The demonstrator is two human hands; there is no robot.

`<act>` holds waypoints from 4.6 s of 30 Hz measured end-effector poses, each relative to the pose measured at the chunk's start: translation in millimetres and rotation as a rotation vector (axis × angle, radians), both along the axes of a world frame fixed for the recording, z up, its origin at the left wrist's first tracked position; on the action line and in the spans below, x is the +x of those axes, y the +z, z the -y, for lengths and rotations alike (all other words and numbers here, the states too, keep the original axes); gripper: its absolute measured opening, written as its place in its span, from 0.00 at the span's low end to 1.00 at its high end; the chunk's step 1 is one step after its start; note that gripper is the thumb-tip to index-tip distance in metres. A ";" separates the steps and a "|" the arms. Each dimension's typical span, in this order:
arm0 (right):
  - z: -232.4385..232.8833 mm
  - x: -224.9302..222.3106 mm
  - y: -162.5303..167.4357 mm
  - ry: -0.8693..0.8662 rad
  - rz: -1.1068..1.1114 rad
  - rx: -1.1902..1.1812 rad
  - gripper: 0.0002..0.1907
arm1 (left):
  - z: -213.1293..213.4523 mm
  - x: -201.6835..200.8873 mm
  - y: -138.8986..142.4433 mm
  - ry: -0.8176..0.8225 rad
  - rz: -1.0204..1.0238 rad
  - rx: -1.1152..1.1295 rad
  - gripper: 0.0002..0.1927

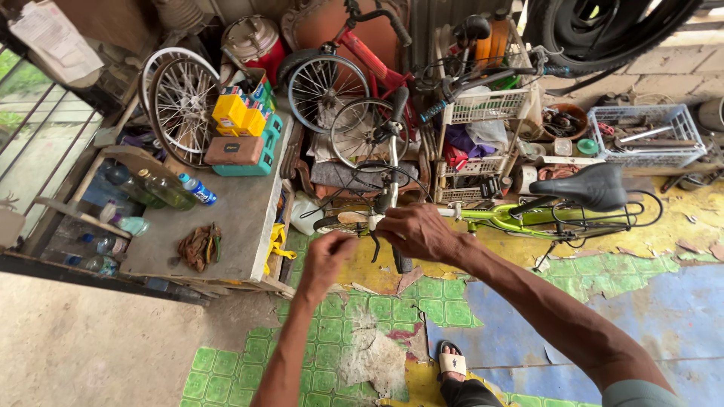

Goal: The person coils a black cable, then walks to a green bicycle and routes the cable through the handlebar area. They adjust the cable with both hands, pull it taut, and secure it near the brake lever. The person then picks up a rag and a pair of pliers from a nearby table.

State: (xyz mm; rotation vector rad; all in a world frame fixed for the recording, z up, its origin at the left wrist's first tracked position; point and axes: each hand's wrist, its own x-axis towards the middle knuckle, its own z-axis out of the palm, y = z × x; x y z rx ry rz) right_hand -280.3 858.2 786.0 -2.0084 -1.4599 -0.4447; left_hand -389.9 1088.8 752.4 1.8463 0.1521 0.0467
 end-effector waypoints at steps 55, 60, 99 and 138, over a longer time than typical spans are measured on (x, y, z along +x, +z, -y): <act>145.6 85.7 -10.4 -0.515 -0.173 0.128 0.07 | 1.9 22.6 15.9 0.040 -0.031 -0.214 0.10; 154.9 84.9 -22.6 -0.576 -0.248 0.161 0.06 | 4.9 29.1 16.9 -0.012 -0.012 -0.140 0.10; 21.0 80.0 38.6 -0.083 -0.903 -0.109 0.12 | 13.5 143.7 42.1 -0.441 -0.239 -0.432 0.09; -13.9 -43.4 -96.8 -0.085 -1.183 0.151 0.20 | 22.3 132.8 64.0 0.020 0.024 -0.726 0.05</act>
